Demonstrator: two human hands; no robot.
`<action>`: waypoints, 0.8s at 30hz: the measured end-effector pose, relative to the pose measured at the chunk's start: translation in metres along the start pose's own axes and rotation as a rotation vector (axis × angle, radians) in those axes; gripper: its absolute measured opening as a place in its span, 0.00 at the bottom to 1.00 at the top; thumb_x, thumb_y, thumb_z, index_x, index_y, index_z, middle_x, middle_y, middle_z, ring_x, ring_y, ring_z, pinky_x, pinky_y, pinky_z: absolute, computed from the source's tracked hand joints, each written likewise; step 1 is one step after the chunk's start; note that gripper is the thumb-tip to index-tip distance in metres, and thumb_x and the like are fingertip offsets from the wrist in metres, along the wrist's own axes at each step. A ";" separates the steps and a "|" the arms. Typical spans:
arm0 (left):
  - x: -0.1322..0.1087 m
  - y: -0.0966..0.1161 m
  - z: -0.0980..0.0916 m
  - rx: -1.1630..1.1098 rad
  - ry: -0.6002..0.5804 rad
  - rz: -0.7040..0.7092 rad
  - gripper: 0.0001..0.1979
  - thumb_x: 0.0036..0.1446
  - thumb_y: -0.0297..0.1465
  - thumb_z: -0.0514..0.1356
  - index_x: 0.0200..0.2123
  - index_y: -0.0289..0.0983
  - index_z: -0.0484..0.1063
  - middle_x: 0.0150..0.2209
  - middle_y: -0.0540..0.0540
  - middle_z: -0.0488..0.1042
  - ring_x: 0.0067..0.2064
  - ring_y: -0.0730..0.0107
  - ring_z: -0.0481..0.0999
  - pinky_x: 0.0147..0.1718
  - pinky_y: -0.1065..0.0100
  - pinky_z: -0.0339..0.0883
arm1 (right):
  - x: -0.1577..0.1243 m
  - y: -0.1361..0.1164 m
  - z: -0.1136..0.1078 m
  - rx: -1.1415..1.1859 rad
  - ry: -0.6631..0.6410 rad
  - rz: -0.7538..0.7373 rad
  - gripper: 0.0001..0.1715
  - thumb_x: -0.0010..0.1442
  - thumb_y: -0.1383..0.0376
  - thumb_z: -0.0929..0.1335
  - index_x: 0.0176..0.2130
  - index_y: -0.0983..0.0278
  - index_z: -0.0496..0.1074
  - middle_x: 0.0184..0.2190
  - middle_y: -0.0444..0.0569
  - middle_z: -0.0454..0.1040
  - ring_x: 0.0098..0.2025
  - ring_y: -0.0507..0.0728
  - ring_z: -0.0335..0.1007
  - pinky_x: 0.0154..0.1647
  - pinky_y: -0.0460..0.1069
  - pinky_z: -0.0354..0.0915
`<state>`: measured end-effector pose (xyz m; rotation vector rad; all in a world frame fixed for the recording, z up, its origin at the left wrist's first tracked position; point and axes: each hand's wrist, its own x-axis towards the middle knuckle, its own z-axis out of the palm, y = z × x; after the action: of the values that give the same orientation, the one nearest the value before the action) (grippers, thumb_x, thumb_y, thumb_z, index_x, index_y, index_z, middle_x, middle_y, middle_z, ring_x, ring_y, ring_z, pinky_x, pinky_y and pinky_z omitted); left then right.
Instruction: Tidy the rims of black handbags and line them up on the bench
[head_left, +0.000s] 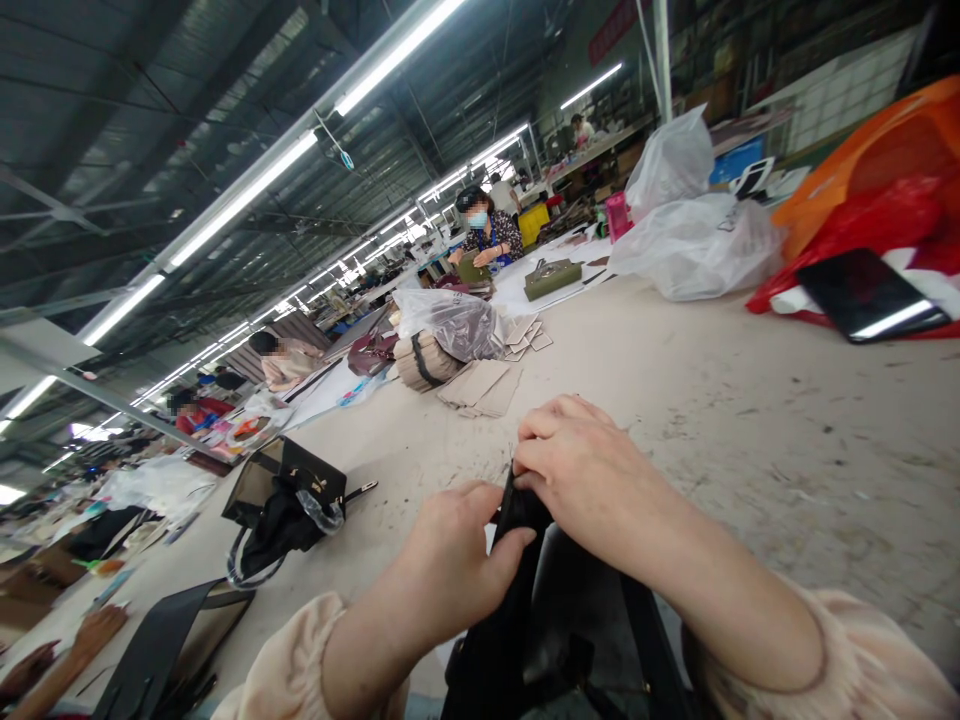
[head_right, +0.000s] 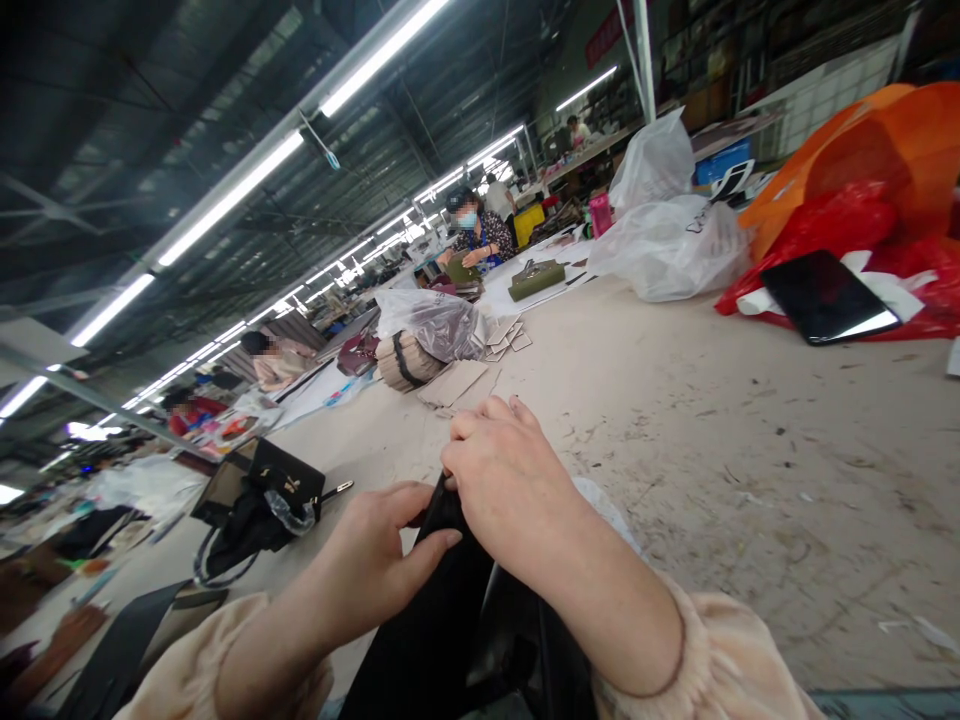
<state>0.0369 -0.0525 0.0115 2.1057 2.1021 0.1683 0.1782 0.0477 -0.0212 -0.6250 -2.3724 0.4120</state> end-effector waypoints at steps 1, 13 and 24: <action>0.000 -0.001 0.001 0.047 -0.003 0.004 0.11 0.57 0.36 0.55 0.27 0.36 0.67 0.26 0.47 0.70 0.29 0.68 0.68 0.29 0.67 0.56 | 0.000 0.000 0.000 0.004 0.002 -0.002 0.09 0.58 0.68 0.67 0.27 0.62 0.73 0.33 0.47 0.71 0.41 0.57 0.58 0.46 0.53 0.54; 0.005 -0.008 -0.007 0.066 -0.119 0.028 0.17 0.65 0.36 0.43 0.26 0.37 0.59 0.25 0.50 0.64 0.28 0.72 0.65 0.30 0.69 0.56 | 0.002 0.005 -0.001 0.072 -0.030 -0.003 0.09 0.57 0.68 0.68 0.26 0.61 0.74 0.32 0.44 0.72 0.41 0.56 0.58 0.45 0.51 0.53; 0.011 -0.006 -0.011 0.014 -0.140 0.009 0.17 0.64 0.35 0.45 0.24 0.37 0.59 0.24 0.51 0.65 0.26 0.73 0.63 0.28 0.69 0.54 | -0.001 0.007 0.009 0.022 0.025 0.021 0.08 0.58 0.68 0.67 0.26 0.62 0.72 0.31 0.44 0.69 0.37 0.54 0.59 0.34 0.48 0.53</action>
<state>0.0290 -0.0415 0.0206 2.0700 2.0196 0.0062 0.1750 0.0517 -0.0315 -0.6420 -2.3363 0.4371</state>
